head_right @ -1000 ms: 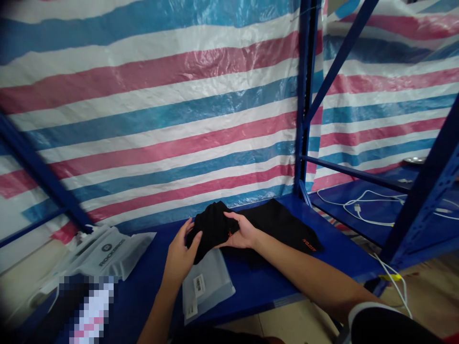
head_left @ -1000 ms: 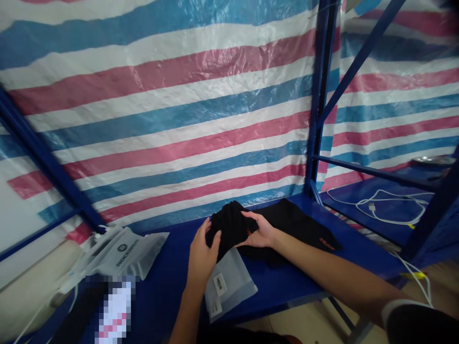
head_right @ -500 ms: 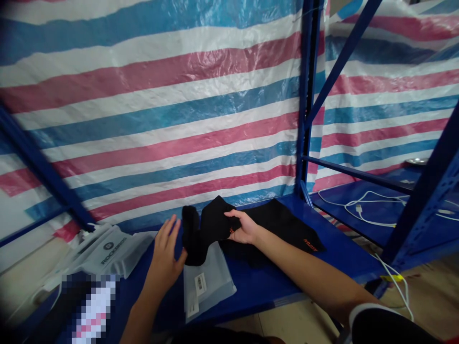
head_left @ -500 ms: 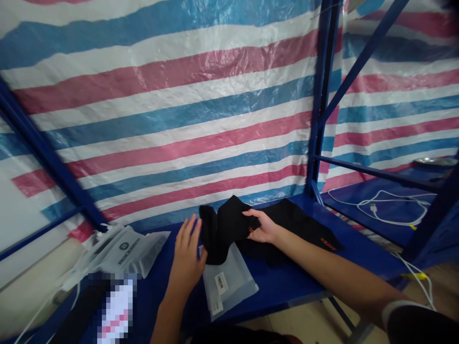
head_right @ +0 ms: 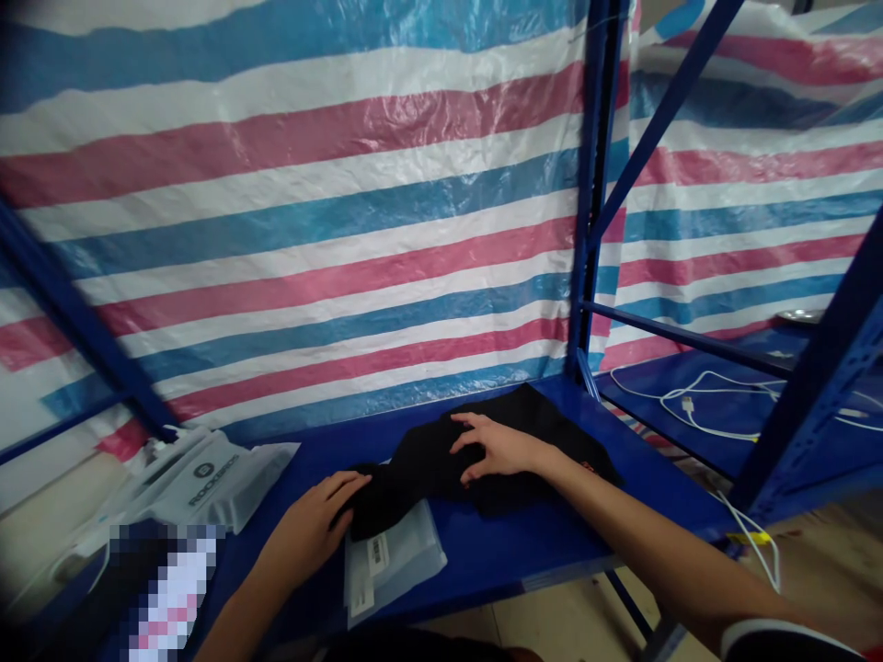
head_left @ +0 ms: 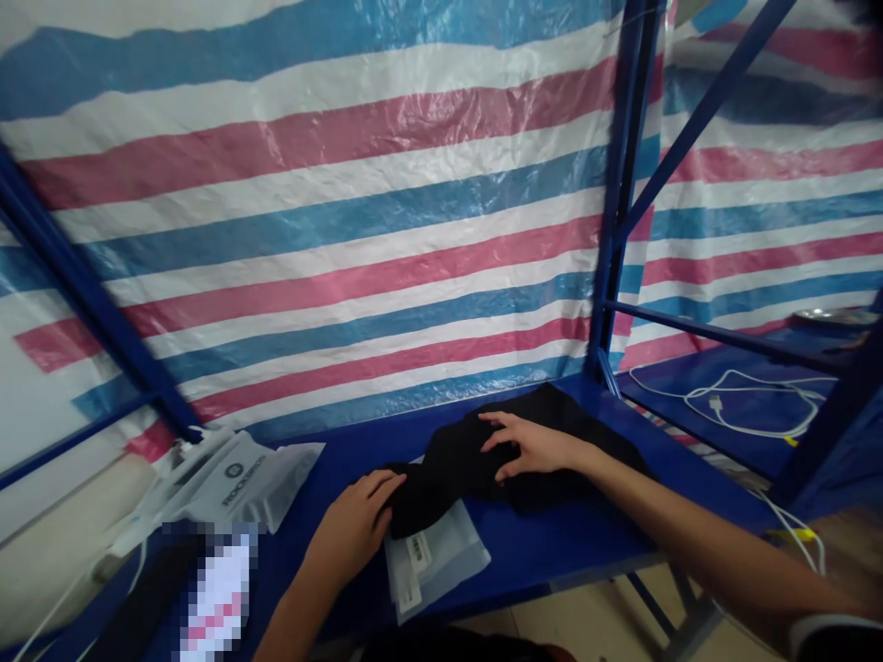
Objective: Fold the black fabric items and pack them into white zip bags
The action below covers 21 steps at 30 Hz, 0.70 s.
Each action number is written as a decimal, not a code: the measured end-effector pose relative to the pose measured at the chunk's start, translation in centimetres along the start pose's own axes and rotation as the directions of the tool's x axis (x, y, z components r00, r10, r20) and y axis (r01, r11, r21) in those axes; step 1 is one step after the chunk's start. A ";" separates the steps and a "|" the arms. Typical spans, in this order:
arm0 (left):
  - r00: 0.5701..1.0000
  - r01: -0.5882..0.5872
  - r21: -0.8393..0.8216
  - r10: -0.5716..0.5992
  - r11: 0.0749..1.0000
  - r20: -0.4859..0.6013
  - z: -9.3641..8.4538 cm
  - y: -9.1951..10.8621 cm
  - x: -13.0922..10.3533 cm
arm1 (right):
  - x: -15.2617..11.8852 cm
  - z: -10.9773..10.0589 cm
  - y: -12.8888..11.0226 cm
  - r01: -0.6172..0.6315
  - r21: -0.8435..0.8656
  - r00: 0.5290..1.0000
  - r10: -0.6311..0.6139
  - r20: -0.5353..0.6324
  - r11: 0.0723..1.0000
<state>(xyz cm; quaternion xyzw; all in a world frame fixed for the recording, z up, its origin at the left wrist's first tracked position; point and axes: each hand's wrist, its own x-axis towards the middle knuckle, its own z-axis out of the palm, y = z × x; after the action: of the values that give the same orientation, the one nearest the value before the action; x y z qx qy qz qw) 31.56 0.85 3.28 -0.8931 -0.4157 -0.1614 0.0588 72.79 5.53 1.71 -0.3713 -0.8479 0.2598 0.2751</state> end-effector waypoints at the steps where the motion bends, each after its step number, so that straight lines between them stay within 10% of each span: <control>1: 1.000 -0.013 -0.009 0.014 1.000 0.012 -0.2 0.2 0.0 | -0.2 0.0 0.0 0.038 -0.049 0.999 -0.038 0.019 0.998; 11: 0.999 0.046 -0.054 -0.045 0.997 0.021 -0.4 2.1 0.4 | -0.6 0.6 -2.6 0.302 -0.247 0.953 -0.299 0.052 0.921; 16: 0.970 0.074 -0.009 -0.074 0.997 -0.232 -0.5 1.6 1.6 | 1.4 -0.6 -3.4 0.168 -0.030 0.938 -0.169 -0.304 0.985; 21: 0.864 0.173 -0.029 -0.165 0.985 -0.476 -3.7 2.2 4.9 | 4.5 -1.7 -4.6 0.117 0.179 0.752 0.031 -0.659 0.977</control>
<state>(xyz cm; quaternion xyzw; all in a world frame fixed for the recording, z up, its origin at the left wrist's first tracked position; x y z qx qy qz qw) 35.31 2.11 8.53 -0.7858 -0.4662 -0.3774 0.1512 69.10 6.68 7.16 -0.3880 -0.6731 0.1938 0.5991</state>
